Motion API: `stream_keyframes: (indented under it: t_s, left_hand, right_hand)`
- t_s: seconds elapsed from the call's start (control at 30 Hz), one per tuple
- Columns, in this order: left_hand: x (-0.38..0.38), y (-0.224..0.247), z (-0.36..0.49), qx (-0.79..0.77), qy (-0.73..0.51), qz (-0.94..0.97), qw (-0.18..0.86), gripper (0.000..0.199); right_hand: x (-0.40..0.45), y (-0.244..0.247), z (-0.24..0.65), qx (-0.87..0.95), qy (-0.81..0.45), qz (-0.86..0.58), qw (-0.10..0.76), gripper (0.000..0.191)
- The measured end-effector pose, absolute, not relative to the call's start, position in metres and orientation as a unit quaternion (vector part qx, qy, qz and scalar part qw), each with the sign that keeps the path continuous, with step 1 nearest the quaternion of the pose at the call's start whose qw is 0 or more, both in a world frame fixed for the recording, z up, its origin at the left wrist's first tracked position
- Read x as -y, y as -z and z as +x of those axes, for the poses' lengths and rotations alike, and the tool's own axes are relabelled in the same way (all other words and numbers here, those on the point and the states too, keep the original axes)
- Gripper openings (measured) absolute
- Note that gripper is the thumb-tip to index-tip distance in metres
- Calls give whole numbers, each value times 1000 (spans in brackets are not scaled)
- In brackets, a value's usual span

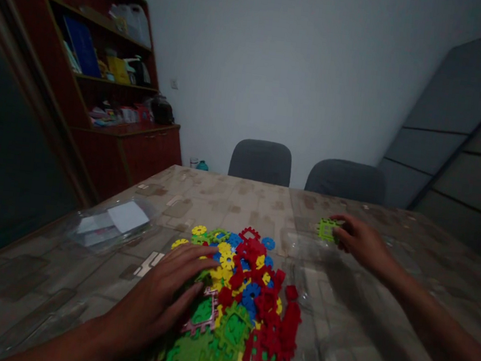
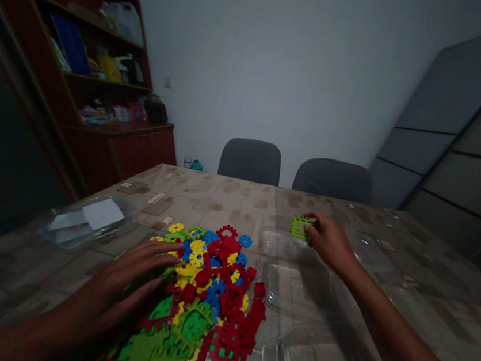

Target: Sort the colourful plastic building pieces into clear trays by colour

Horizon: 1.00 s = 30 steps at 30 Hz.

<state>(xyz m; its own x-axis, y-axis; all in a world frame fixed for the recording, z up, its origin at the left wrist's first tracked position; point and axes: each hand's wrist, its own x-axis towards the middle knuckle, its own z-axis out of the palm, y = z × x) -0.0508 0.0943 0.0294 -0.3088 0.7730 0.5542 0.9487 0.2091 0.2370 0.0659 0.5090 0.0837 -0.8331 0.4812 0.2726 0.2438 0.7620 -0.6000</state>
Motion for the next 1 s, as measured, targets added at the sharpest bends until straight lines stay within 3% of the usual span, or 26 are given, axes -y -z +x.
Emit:
stream_keyframes:
  t_s: [0.27, 0.53, 0.8, 1.0]
  left_hand:
    - [-77, -17, -51, 769, 284, -557, 134, 37]
    - [-70, -15, -43, 757, 299, -565, 138, 36]
    - [-59, -13, -48, 772, 300, -541, 149, 33]
    - [-47, -14, -51, 766, 259, -563, 171, 35]
  right_hand:
    - [-517, -63, 33, 953, -209, -188, 112, 20]
    - [-509, -49, 20, 968, -193, -160, -5, 21]
    - [-506, -51, 19, 960, -206, -190, -2, 27]
    - [-494, -70, 43, 976, -171, -129, 24, 19]
